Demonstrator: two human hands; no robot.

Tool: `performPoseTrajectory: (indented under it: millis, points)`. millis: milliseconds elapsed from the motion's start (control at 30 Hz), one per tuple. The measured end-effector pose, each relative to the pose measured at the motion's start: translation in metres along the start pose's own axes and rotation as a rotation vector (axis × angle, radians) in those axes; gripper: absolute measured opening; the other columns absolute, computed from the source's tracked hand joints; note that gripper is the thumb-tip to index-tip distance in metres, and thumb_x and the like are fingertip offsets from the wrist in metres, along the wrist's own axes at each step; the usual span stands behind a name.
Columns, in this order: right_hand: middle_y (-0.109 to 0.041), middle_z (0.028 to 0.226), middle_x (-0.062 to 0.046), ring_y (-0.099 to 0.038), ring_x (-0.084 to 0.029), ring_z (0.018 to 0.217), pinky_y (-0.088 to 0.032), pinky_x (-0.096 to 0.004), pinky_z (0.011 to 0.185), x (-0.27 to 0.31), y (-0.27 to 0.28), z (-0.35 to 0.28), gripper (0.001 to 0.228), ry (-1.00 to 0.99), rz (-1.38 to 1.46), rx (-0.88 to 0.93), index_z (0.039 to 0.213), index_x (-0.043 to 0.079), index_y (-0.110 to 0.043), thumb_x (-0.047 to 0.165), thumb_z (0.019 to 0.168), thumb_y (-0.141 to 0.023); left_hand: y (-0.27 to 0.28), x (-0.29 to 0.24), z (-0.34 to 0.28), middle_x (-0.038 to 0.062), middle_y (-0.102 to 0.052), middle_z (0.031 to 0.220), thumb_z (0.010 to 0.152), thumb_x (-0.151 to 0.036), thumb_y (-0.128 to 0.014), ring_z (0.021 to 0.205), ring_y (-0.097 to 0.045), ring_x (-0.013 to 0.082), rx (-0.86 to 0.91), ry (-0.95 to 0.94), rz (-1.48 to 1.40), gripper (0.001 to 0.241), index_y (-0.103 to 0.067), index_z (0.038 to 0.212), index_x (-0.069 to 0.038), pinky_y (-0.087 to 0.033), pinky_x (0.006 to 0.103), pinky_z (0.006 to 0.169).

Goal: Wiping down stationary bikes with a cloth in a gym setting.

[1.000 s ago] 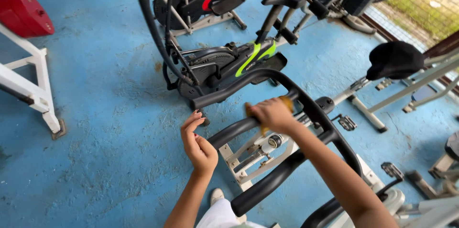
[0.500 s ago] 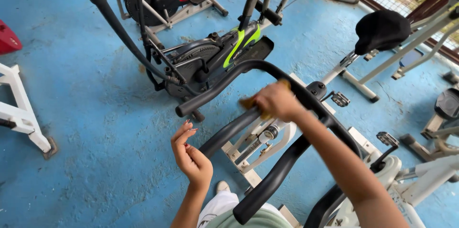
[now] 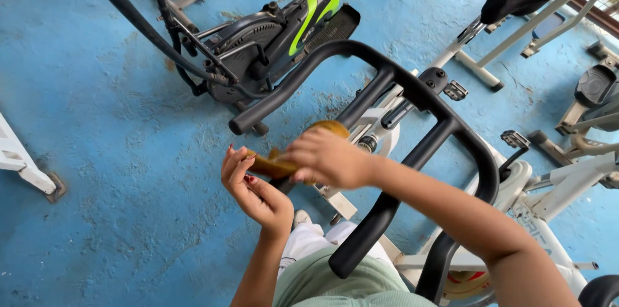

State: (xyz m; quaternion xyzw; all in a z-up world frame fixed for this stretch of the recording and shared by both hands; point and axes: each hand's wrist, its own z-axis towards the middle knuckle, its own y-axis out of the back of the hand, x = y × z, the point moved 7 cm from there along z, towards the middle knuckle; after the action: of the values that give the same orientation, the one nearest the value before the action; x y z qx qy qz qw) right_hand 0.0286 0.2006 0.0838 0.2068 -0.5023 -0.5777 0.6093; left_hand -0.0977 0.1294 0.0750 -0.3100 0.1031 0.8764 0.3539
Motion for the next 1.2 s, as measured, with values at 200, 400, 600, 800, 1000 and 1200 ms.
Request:
performPoseTrajectory:
  millis: [200,400,600,800,1000,1200]
  points:
    - [-0.07,0.095,-0.019,-0.067,-0.042,0.094,-0.051,-0.053,0.09,-0.147,0.044,-0.089,0.028,-0.226,-0.247,-0.131,0.106,0.006,-0.073,0.029,0.109,-0.057,-0.005,-0.001,-0.003,0.02,-0.053,0.124,0.105,0.001,-0.028,0.126,-0.05,0.039,-0.032,-0.015,-0.143,0.031,-0.056,0.118,0.009,-0.036,0.063,0.117]
    - [-0.062,0.079,-0.014,-0.063,-0.04,0.079,-0.049,-0.056,0.075,-0.132,0.037,-0.061,0.035,-0.256,-0.325,-0.022,0.088,0.014,-0.061,0.032,0.113,-0.045,-0.007,-0.006,0.001,0.021,-0.05,0.137,0.109,0.004,-0.025,0.139,-0.046,0.0436,-0.025,0.032,-0.178,0.035,-0.049,0.133,0.01,-0.034,0.0614,0.12]
    - [-0.073,0.102,-0.01,-0.07,-0.033,0.098,-0.047,-0.051,0.097,-0.008,0.013,0.002,0.049,-0.198,0.028,-0.035,0.109,0.012,-0.069,0.043,0.111,-0.031,-0.006,-0.008,0.003,0.023,-0.046,0.142,0.109,0.003,-0.028,0.146,-0.036,0.0484,-0.004,0.0,-0.136,0.034,-0.045,0.136,0.013,-0.027,0.0635,0.123]
    - [-0.063,0.078,-0.018,-0.062,-0.046,0.081,-0.047,-0.055,0.08,-0.116,0.012,-0.059,0.047,-0.283,0.063,-0.01,0.085,0.007,-0.06,0.034,0.115,-0.034,-0.007,-0.006,0.003,0.026,-0.048,0.139,0.107,0.005,-0.028,0.142,-0.039,0.0501,-0.014,-0.028,-0.157,0.034,-0.046,0.133,0.016,-0.026,0.0664,0.122]
    - [-0.066,0.084,-0.004,-0.06,-0.028,0.086,-0.04,-0.043,0.094,-0.179,0.054,-0.085,0.047,-0.445,-0.45,0.197,0.089,0.014,-0.065,0.03,0.118,-0.032,-0.006,-0.012,0.002,0.017,-0.051,0.145,0.116,-0.007,-0.024,0.15,-0.041,0.0419,-0.002,0.034,-0.074,0.034,-0.049,0.136,0.003,-0.038,0.0589,0.131]
    - [-0.066,0.07,-0.005,-0.068,-0.03,0.071,-0.053,-0.044,0.072,-0.043,0.014,0.0,0.043,-0.208,0.13,-0.084,0.081,0.018,-0.062,0.038,0.11,-0.037,-0.007,-0.011,0.006,0.026,-0.056,0.128,0.104,0.006,-0.028,0.133,-0.045,0.0501,-0.056,-0.123,-0.074,0.033,-0.053,0.123,0.016,-0.032,0.0675,0.117]
